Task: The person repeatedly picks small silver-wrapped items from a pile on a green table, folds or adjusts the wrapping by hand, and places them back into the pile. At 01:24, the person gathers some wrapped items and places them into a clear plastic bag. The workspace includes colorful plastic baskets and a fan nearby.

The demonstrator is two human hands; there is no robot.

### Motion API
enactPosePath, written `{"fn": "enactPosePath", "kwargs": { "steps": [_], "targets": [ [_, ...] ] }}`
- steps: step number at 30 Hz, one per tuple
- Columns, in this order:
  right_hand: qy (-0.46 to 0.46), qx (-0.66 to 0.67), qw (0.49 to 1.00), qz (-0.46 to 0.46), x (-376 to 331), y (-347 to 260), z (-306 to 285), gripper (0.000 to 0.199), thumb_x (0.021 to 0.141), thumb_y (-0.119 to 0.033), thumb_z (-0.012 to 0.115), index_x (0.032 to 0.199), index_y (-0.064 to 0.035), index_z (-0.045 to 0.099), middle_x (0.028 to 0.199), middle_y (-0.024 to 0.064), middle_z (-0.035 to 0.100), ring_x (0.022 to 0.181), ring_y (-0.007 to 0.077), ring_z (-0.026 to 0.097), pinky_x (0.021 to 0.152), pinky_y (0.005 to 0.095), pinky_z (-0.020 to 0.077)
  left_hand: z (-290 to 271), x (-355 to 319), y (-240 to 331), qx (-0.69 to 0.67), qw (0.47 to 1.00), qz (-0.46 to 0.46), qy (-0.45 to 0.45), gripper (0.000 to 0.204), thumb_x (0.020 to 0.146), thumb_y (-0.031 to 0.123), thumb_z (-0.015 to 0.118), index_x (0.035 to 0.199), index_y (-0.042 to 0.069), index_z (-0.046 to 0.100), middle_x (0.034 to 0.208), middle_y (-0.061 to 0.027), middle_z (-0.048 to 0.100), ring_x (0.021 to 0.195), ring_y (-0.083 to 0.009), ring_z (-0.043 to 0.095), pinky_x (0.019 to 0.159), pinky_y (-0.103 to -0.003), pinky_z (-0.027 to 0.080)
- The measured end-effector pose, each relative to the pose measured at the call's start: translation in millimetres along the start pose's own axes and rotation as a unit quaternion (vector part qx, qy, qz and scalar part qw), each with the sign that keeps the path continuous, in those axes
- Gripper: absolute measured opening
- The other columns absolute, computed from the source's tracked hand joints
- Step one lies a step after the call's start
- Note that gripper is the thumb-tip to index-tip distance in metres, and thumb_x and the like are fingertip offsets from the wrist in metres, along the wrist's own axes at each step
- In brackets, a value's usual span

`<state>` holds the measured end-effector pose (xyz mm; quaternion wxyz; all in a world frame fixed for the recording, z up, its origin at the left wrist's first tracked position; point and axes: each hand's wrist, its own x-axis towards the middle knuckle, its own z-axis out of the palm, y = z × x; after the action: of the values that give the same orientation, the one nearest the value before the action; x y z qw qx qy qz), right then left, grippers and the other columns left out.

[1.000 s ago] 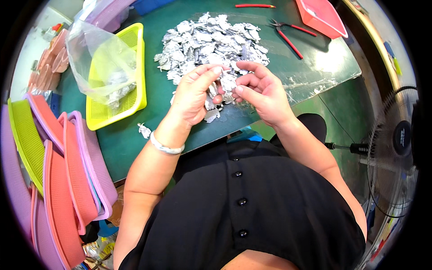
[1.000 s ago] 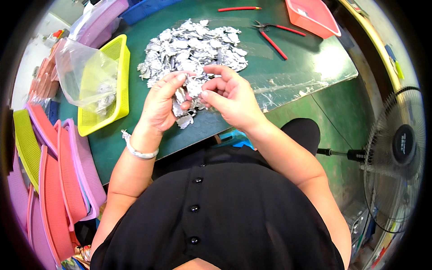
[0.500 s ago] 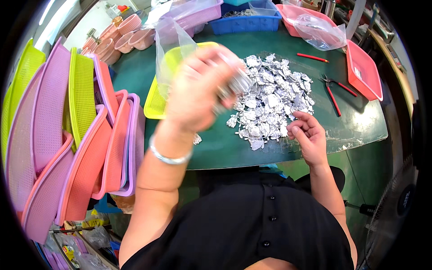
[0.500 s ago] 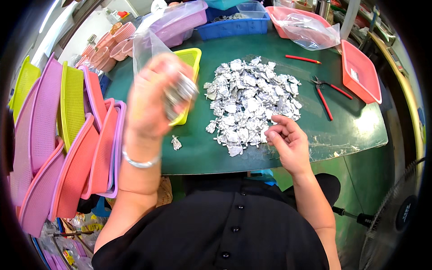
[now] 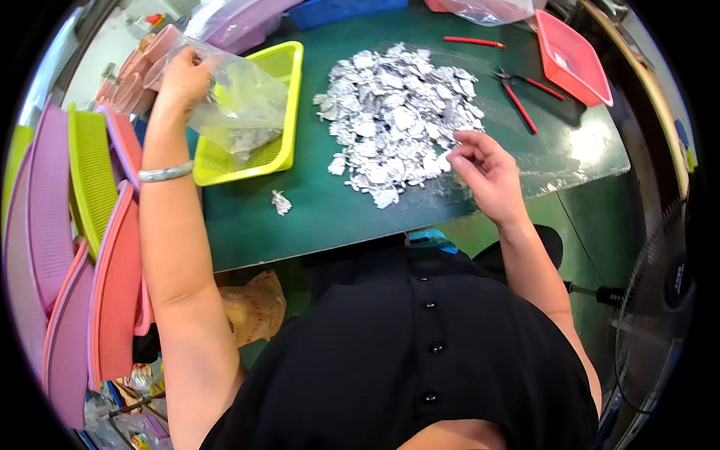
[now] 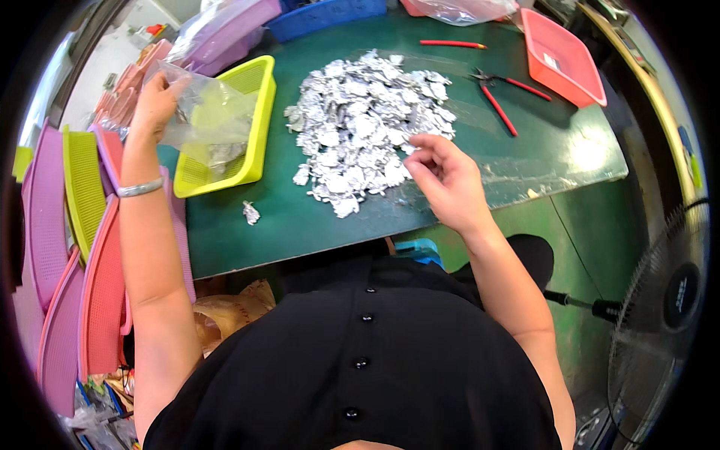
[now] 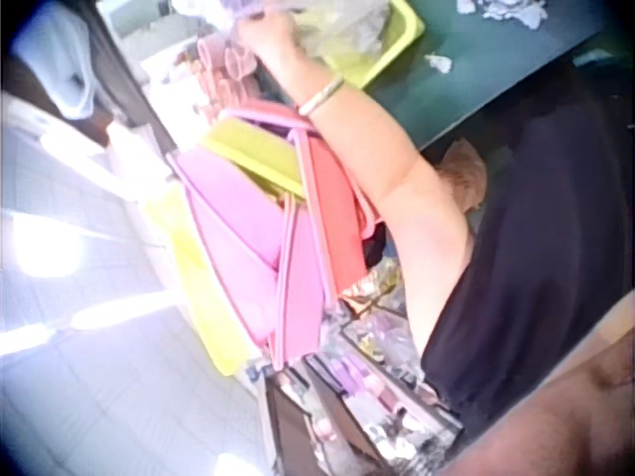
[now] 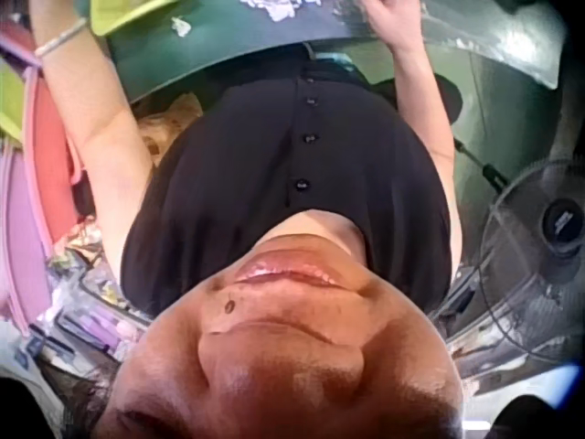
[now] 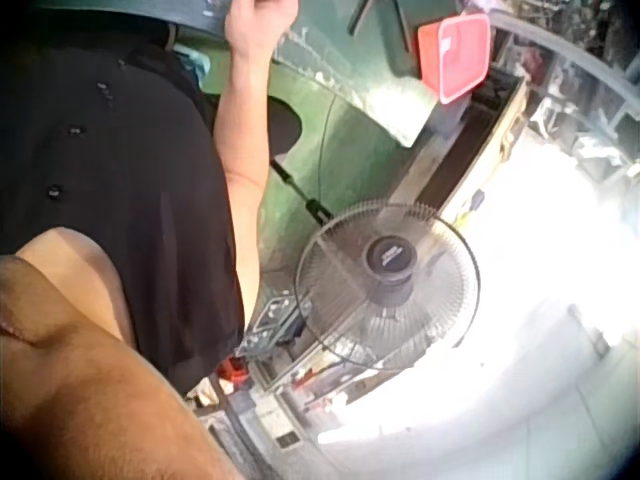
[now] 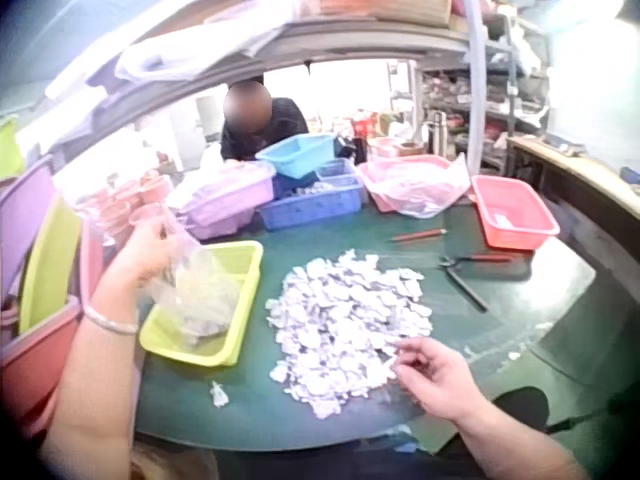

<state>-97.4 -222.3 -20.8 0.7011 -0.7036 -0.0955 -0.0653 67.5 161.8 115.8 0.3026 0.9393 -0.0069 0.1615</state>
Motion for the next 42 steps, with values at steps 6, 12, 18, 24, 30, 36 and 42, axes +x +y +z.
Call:
{"fn": "enactPosePath", "kwargs": {
  "steps": [6,12,18,24,30,36,42],
  "targets": [
    [0.048,-0.293,0.943,-0.149,19.0,8.2,-0.4,0.038,0.069,0.003,0.059,0.107,-0.0012,0.051,0.085,0.0104,0.06,0.079,0.025,0.057,0.068,0.0331,0.0448,12.6,-43.5,72.0,-0.168,0.974,0.129,0.082,0.019,0.084,0.015,0.056,0.093,0.0,0.061,0.075,0.0016,0.057,0.066,-0.0039,0.047,0.06,-0.018,0.038],
    [-0.015,-0.482,0.85,-0.213,39.0,8.4,6.6,0.045,0.068,0.001,0.061,0.111,-0.0058,0.049,0.088,0.008,0.06,0.084,0.0265,0.053,0.073,0.0331,0.0436,62.4,-123.6,119.2,-0.305,0.932,0.195,-0.022,0.011,0.082,0.009,0.058,0.088,0.0,0.061,0.069,0.004,0.055,0.06,-0.0015,0.045,0.052,-0.016,0.036],
    [0.035,-0.438,0.86,-0.26,50.1,22.1,2.9,0.043,0.072,0.002,0.058,0.113,-0.005,0.049,0.08,0.0066,0.059,0.07,0.0196,0.057,0.063,0.0281,0.0445,132.0,-143.9,101.2,-0.336,0.901,0.022,-0.272,0.014,0.084,0.012,0.055,0.094,0.003,0.06,0.073,0.0008,0.056,0.06,-0.0042,0.051,0.051,-0.017,0.04],
    [0.073,0.152,0.984,0.054,46.5,1.5,10.2,0.038,0.078,0.002,0.055,0.113,0.0067,0.042,0.082,0.0096,0.055,0.069,0.0155,0.059,0.06,0.0245,0.0488,155.6,-153.1,111.3,-0.46,0.811,-0.087,-0.351,0.025,0.085,0.011,0.053,0.106,-0.002,0.051,0.087,-0.0082,0.059,0.07,-0.01,0.057,0.057,-0.021,0.046],
    [0.042,0.271,0.956,0.105,34.8,-9.3,20.9,0.045,0.078,0.003,0.057,0.117,0.0078,0.035,0.085,0.0113,0.055,0.072,0.0187,0.061,0.062,0.0269,0.0508,169.0,-148.0,105.2,-0.558,0.759,-0.117,-0.315,0.013,0.087,0.012,0.053,0.095,0.003,0.055,0.077,-0.0056,0.061,0.065,-0.0113,0.058,0.058,-0.022,0.047],
    [-0.024,0.225,0.968,0.108,23.2,-7.5,26.4,0.038,0.078,0.004,0.053,0.114,0.0079,0.041,0.088,0.0105,0.053,0.078,0.0193,0.061,0.066,0.0262,0.0504,172.8,-146.8,91.9,-0.548,0.779,-0.086,-0.294,0.012,0.086,0.014,0.054,0.09,0.004,0.059,0.07,0.0006,0.057,0.06,-0.0055,0.051,0.053,-0.018,0.041],
    [-0.046,0.218,0.967,0.123,17.3,-0.6,22.7,0.035,0.082,0.003,0.049,0.117,0.0054,0.042,0.092,0.0082,0.056,0.083,0.0219,0.062,0.07,0.0281,0.0509,173.6,-147.8,87.2,-0.516,0.799,-0.06,-0.303,0.012,0.087,0.014,0.051,0.089,0.005,0.059,0.068,0.0026,0.055,0.06,-0.0044,0.049,0.054,-0.018,0.039]
  ]
}}
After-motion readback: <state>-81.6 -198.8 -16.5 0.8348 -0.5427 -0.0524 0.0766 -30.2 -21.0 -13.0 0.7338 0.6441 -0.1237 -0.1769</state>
